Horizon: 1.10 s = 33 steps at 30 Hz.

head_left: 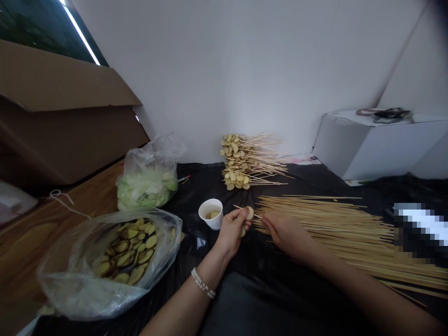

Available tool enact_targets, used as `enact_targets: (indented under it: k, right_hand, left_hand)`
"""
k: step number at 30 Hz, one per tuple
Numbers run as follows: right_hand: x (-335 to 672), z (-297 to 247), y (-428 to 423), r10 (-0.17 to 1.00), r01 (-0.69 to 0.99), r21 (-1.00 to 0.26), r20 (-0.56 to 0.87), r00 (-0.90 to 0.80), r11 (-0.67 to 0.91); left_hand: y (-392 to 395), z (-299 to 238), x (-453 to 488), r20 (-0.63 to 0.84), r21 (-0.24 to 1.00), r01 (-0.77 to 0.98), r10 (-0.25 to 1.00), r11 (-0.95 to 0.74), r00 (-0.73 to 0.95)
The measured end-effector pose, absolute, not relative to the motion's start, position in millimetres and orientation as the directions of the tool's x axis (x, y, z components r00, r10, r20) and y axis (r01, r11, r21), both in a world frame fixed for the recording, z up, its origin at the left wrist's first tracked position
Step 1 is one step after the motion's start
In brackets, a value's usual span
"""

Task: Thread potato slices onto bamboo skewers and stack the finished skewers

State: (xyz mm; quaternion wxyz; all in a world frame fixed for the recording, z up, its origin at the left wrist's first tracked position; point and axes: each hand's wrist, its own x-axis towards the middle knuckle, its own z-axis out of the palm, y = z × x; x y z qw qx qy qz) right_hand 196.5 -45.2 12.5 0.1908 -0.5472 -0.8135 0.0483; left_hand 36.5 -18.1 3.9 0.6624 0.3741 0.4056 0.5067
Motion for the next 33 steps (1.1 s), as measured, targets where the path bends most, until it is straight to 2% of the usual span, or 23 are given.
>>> enact_targets:
  k: [10, 22, 29, 33]
  right_hand:
    - [193.8, 10.7, -46.9, 0.922, 0.892, -0.261, 0.229, -0.313, 0.368]
    - [193.7, 11.6, -45.1, 0.907, 0.828, -0.375, 0.233, -0.352, 0.418]
    - [194.9, 12.6, -45.5, 0.918, 0.877, -0.296, 0.240, -0.315, 0.378]
    - [192.0, 12.8, -47.2, 0.926, 0.878, -0.304, 0.207, -0.316, 0.368]
  left_hand:
    - [-18.4, 0.1, 36.6, -0.163, 0.917, -0.338, 0.972, 0.213, 0.169]
    - [-27.7, -1.4, 44.9, -0.166, 0.927, -0.297, 0.961, 0.228, 0.220]
    - [-22.1, 6.5, 38.9, -0.141, 0.912, -0.364, 0.978, 0.188, 0.153]
    - [-25.1, 2.0, 41.4, -0.164, 0.925, -0.309, 0.967, 0.220, 0.197]
